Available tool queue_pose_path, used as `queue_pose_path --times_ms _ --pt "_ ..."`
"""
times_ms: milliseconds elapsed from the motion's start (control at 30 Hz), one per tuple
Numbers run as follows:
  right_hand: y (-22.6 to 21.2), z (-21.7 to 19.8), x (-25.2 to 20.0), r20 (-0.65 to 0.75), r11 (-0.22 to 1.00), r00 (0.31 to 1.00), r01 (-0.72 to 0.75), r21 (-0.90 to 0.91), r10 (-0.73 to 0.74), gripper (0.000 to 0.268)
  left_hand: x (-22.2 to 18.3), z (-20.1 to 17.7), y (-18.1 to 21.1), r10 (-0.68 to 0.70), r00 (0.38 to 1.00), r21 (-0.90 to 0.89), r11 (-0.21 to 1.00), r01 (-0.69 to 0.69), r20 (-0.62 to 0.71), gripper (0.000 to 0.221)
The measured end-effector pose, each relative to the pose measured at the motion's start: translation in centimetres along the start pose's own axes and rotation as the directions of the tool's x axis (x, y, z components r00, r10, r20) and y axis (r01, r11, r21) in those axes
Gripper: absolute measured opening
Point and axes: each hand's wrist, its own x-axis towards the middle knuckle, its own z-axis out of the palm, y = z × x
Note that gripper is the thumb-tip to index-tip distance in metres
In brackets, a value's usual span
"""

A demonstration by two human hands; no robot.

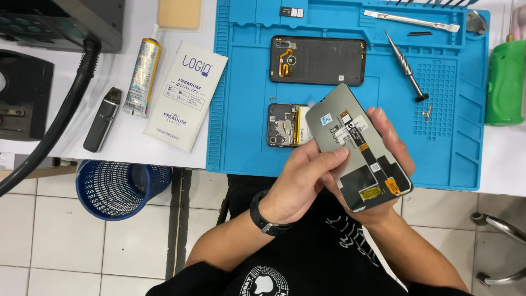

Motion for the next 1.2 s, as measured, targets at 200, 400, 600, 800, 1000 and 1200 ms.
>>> queue_pose_path --times_ms 200,400,600,800,1000,1200 --pt "-0.8 -5.3 1.5 0.056 0.971 0.994 -0.106 0.215 0.096 0.089 -3.6 -0.7 7.4 0.001 0.958 0.812 0.529 -0.244 0.287 0.027" --pt "-0.2 -9.3 3.6 -0.053 0.9 0.92 -0.366 0.236 0.388 0.097 -5.2 -10.0 12.7 0.588 0.729 0.747 -0.645 0.162 0.349 0.045" --pt "0.5 -11.3 3.7 -0.028 0.797 0.827 -0.532 0.286 0.561 0.12 -4.4 -11.9 12.5 0.624 0.754 0.763 -0.585 0.275 0.206 0.042" --pt "0.8 -11.1 3.2 -0.064 0.813 0.837 -0.505 0.29 0.543 0.121 -4.4 -11.5 13.5 0.661 0.732 0.821 -0.504 0.269 0.166 0.064" --pt "0.8 -12.9 3.4 0.022 0.755 0.795 -0.584 0.297 0.607 0.132 -3.4 -5.6 11.9 0.517 0.777 0.88 -0.466 -0.097 0.359 0.087" --pt "0.3 -14.4 3.3 0.112 0.848 0.878 -0.479 0.226 0.466 0.091 2.9 -0.9 4.1 0.22 0.77 0.73 -0.545 -0.412 0.598 0.106"
